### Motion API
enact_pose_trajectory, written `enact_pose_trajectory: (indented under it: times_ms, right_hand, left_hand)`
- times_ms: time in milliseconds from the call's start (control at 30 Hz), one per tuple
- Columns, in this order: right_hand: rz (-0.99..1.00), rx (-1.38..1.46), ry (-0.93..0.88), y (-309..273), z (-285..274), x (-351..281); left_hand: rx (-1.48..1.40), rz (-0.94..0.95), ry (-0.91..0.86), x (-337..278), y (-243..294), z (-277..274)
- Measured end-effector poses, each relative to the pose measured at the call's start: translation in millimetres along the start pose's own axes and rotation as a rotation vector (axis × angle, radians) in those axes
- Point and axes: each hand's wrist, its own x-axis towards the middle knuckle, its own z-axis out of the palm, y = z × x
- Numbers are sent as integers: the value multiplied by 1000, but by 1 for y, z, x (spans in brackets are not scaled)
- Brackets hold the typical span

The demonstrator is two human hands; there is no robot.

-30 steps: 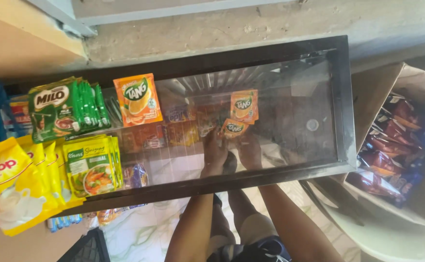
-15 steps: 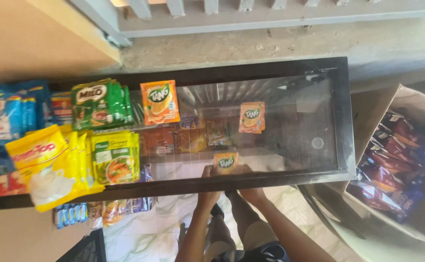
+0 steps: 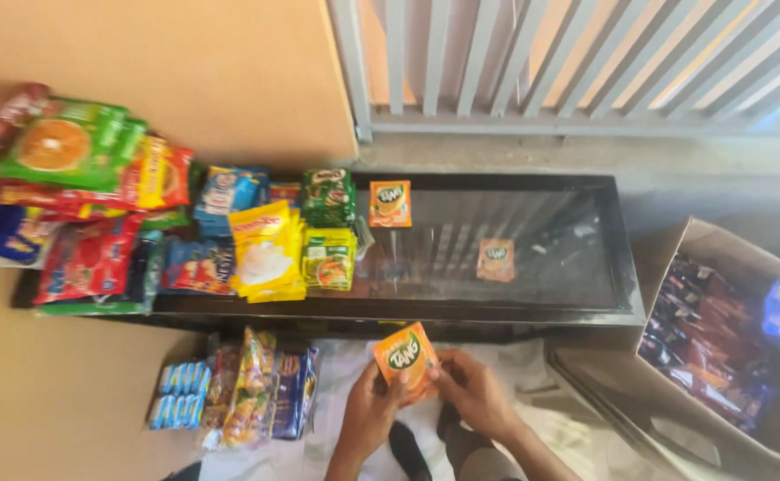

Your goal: Arranging various beverage and food packets on a shelf and inside a glass-top display case.

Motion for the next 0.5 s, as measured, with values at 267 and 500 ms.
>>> enact_pose_trajectory:
  times_ms: [267,500]
  right_hand:
    - [-449,189,-7,-181,29,-28]
    - [-859,214,-27,-291,45,-62]
  left_hand:
    - [198,664,56,-30,166,25]
    - [123,1088,-47,-101,299,70]
